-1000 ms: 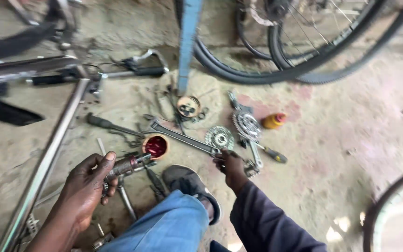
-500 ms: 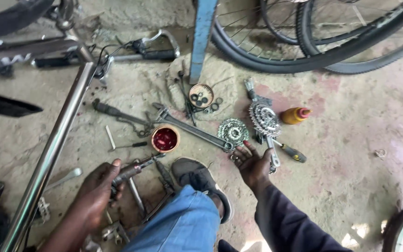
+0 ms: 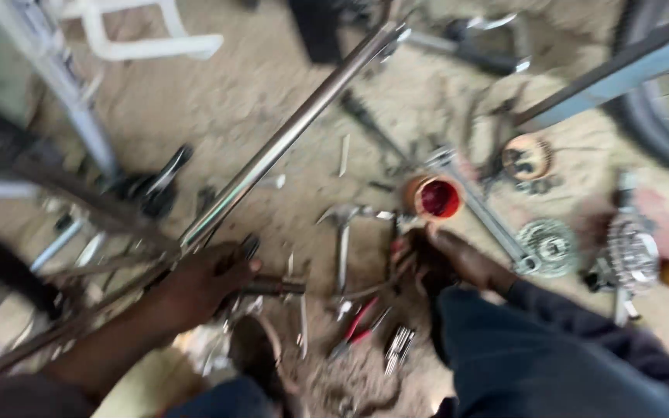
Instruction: The person applies red grease to a bicycle headset bearing and inserts it into the frame's head tube. They then wipe the bearing and the frame with a cloth before reinserting the bearing into the head tube.
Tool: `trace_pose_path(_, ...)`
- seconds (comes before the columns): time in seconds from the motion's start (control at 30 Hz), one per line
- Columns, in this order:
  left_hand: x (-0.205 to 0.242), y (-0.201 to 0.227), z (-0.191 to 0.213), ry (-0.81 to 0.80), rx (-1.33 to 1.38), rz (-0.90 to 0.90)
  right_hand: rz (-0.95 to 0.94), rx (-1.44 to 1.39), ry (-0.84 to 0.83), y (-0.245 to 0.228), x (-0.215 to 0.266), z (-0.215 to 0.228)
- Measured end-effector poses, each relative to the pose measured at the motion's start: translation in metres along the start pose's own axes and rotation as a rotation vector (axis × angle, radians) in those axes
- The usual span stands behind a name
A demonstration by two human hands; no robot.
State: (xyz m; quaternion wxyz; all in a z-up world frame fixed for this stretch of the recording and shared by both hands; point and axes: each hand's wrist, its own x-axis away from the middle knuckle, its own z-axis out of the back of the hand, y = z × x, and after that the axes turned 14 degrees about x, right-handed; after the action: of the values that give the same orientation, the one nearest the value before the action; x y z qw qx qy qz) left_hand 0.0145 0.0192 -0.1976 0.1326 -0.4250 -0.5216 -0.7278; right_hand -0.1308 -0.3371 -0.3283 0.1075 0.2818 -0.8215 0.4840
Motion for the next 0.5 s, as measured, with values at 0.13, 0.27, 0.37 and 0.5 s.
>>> trace_pose_path(0.13,0.011,-0.015,0.022,-0.003,-0.505,-0.176,-0.205,1.111,-0.025,-0.076,-0.039,-0.040)
trace_pose_path(0.27,0.010,0.007,0.020,-0.096,-0.783,-0.257,-0.048,1.982,-0.620,-0.117,-0.091,-0.043)
trace_pose_path(0.37,0.009,0.010,0.023,-0.175,-1.054,-0.254,-0.209,2.435,-0.880,-0.137,-0.122,-0.080)
trace_pose_path(0.5,-0.017,-0.042,0.051,-0.238,-1.045,-0.319,-0.275,2.323,-0.780,-0.104,-0.180,-0.116)
